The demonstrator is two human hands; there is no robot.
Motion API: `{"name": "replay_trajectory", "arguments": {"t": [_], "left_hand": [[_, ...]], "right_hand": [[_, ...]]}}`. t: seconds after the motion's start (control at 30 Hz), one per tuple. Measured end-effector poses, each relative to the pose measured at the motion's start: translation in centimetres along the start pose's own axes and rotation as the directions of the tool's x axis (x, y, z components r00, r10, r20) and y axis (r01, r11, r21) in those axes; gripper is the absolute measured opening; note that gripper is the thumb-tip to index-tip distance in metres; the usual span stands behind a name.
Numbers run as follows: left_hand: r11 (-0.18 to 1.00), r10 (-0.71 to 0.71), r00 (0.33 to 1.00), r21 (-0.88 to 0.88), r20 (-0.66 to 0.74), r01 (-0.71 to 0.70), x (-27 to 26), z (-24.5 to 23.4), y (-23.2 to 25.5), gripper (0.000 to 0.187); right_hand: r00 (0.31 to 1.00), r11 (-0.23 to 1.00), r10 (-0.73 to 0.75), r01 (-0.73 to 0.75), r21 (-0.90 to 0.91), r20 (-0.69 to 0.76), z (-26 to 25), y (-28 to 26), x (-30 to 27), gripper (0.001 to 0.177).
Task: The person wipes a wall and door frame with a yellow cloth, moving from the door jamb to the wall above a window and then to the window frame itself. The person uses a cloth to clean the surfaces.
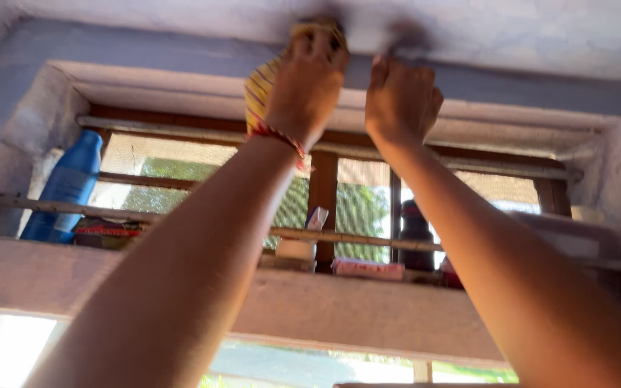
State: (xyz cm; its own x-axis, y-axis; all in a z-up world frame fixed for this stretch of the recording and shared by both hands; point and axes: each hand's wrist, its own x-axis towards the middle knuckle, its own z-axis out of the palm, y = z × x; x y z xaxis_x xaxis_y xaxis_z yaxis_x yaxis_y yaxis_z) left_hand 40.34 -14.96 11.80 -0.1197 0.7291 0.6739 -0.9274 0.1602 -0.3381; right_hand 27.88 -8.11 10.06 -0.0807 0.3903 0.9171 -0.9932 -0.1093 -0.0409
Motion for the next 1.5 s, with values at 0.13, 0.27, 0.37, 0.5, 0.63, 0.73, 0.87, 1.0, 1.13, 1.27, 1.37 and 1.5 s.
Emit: {"name": "replay_trajectory", "arguments": {"t": [0.13,0.27,0.37,0.5,0.63,0.73,0.87,1.0,1.13,1.27,1.37,1.5], "left_hand": [[0.994,0.054,0.996,-0.096,0.073,-0.047,1.0,0.4,1.6,0.035],[0.993,0.047,0.989,-0.111,0.139,-0.031,-0.4,-0.4,0.5,0.04],[0.999,0.031,0.987,-0.045,0.157,-0.025,-1.0,-0.9,-1.2,0.038],[0.999,-0.039,0.974,0.0,0.222,0.04,-1.9,-2.1,-3.6,0.034],[0.978,-0.205,0.91,0.052,0.359,0.2,-1.8,-4.1,-5.1,0.042],[0.976,-0.209,0.885,0.041,0.416,0.212,-1.7,-5.1,-5.1,0.051],[0.979,-0.16,0.944,-0.078,0.289,0.19,-1.2,-3.5,-5.1,0.043],[0.99,0.015,0.992,-0.142,0.128,0.004,-1.9,-1.8,-6.9,0.03],[0.988,0.135,0.988,-0.088,0.069,-0.129,-2.7,-1.6,-9.4,0.027],[0.988,0.142,0.988,-0.065,0.06,-0.138,-3.7,-1.7,-11.7,0.023],[0.992,0.129,0.99,-0.019,0.059,-0.129,-4.2,-1.8,-13.5,0.025],[0.996,0.086,0.988,0.014,0.13,-0.089,-5.2,-2.9,-16.1,0.028]], "right_hand": [[0.997,0.996,-0.08,0.08,0.044,-0.001,1.1,1.2,-0.6,0.041],[0.973,0.976,-0.218,0.217,-0.015,-0.081,2.5,2.0,-1.0,0.037],[0.947,0.952,-0.303,0.297,-0.072,-0.104,3.4,2.1,-1.7,0.04],[0.923,0.925,-0.378,0.373,-0.069,-0.075,2.8,1.1,-2.4,0.039],[0.884,0.882,-0.465,0.457,-0.118,-0.051,1.8,-0.3,-2.9,0.039],[0.896,0.891,-0.444,0.442,-0.1,0.006,1.9,-1.4,-3.0,0.041],[0.942,0.947,-0.311,0.319,-0.048,0.124,3.1,-3.3,-2.3,0.044],[0.967,0.973,-0.209,0.221,-0.065,0.147,4.0,-5.6,-1.5,0.042],[0.956,0.956,-0.259,0.274,-0.103,0.136,3.9,-8.0,-2.1,0.039],[0.945,0.954,-0.211,0.254,-0.157,0.248,3.0,-10.2,-2.2,0.034],[0.935,0.952,-0.236,0.277,-0.13,0.263,2.8,-11.8,-2.0,0.036],[0.924,0.964,-0.238,0.261,-0.04,0.3,3.0,-13.7,-2.2,0.047]]}}
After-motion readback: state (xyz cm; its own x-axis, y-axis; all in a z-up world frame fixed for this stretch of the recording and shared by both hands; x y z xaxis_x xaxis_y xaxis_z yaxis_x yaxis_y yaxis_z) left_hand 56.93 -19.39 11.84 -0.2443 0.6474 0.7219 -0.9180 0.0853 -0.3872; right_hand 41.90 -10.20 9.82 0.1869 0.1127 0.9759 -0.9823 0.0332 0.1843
